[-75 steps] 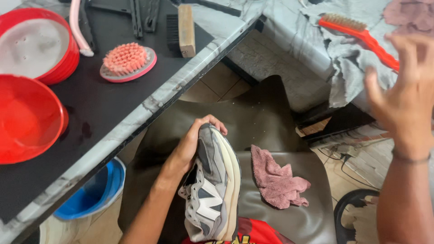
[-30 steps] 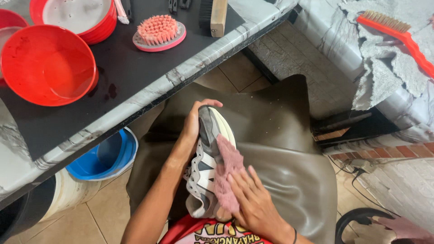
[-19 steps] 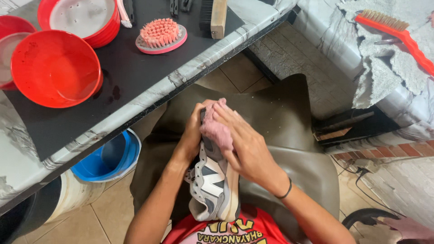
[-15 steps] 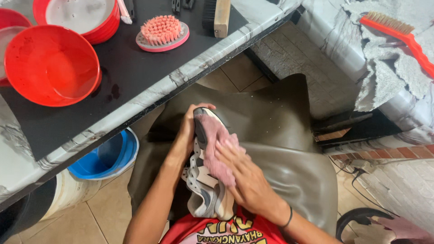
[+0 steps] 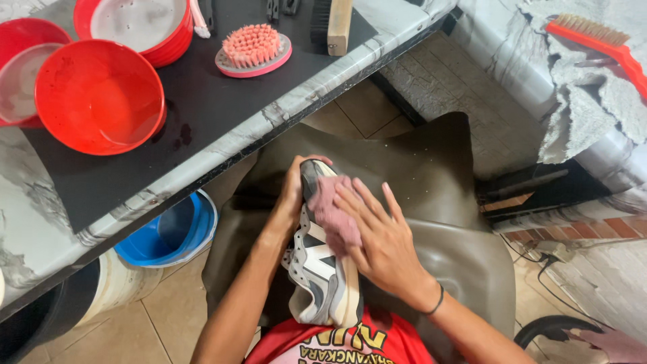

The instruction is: The person cleans a grey and white sneaker by scrubbing it with a red brush dipped in soapy water and wiping it with a pink cloth. The person repeatedly scrubs the sole and upper parts of the shoe, then wipes away the foam and dirt.

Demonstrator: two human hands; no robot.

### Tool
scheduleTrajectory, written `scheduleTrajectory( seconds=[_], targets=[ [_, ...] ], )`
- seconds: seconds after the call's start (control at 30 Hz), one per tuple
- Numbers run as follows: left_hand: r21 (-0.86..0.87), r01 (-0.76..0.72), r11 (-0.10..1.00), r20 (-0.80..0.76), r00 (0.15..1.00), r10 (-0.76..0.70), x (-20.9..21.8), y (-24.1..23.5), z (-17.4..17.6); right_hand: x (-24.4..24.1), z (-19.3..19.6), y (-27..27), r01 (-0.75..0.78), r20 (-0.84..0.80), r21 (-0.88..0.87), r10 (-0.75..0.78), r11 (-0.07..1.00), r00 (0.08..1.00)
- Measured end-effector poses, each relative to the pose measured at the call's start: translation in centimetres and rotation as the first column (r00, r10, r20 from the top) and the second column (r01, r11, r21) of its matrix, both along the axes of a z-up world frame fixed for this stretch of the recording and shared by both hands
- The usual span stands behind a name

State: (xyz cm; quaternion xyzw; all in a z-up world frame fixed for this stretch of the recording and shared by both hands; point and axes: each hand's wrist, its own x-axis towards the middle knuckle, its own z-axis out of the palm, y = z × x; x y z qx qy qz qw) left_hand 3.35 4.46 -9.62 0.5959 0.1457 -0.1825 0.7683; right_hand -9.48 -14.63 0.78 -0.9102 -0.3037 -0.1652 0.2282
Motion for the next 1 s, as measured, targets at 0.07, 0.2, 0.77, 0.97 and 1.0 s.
scheduleTrajectory(
  seconds=[0.07, 0.2, 0.77, 0.97, 1.0],
  targets=[
    [0.055, 0.062, 0.997, 0.002, 0.998, -0.062, -0.8, -1.5, 4.1, 3.0, 1.1, 0.4, 0.035, 0.006, 0.073, -0.036, 0.997, 0.999],
    [0.129, -0.058, 0.990, -0.115, 0.991, 0.073, -2.3, -1.6, 10.3, 6.1, 3.0, 0.9, 0.047, -0.195, 0.271, 0.007, 0.961, 0.981],
    [0.196, 0.143, 0.970, 0.115, 0.979, -0.168, -2.8, -3.6, 12.0, 1.0, 1.9, -0.6, -0.058, 0.129, 0.302, 0.019, 0.952, 0.991],
    [-0.002, 0.194, 0.981, 0.039, 0.980, -0.194, -3.7, -5.6, 12.2, 8.2, 4.8, -4.5, 0.569, -0.562, 0.668, -0.175, 0.479, 0.808],
    [-0.030, 0.236, 0.971, 0.053, 0.971, -0.234, -3.9, -5.4, 11.9, 8.4, 6.6, -3.8, 0.357, -0.432, 0.726, -0.013, 0.588, 0.902]
  ],
)
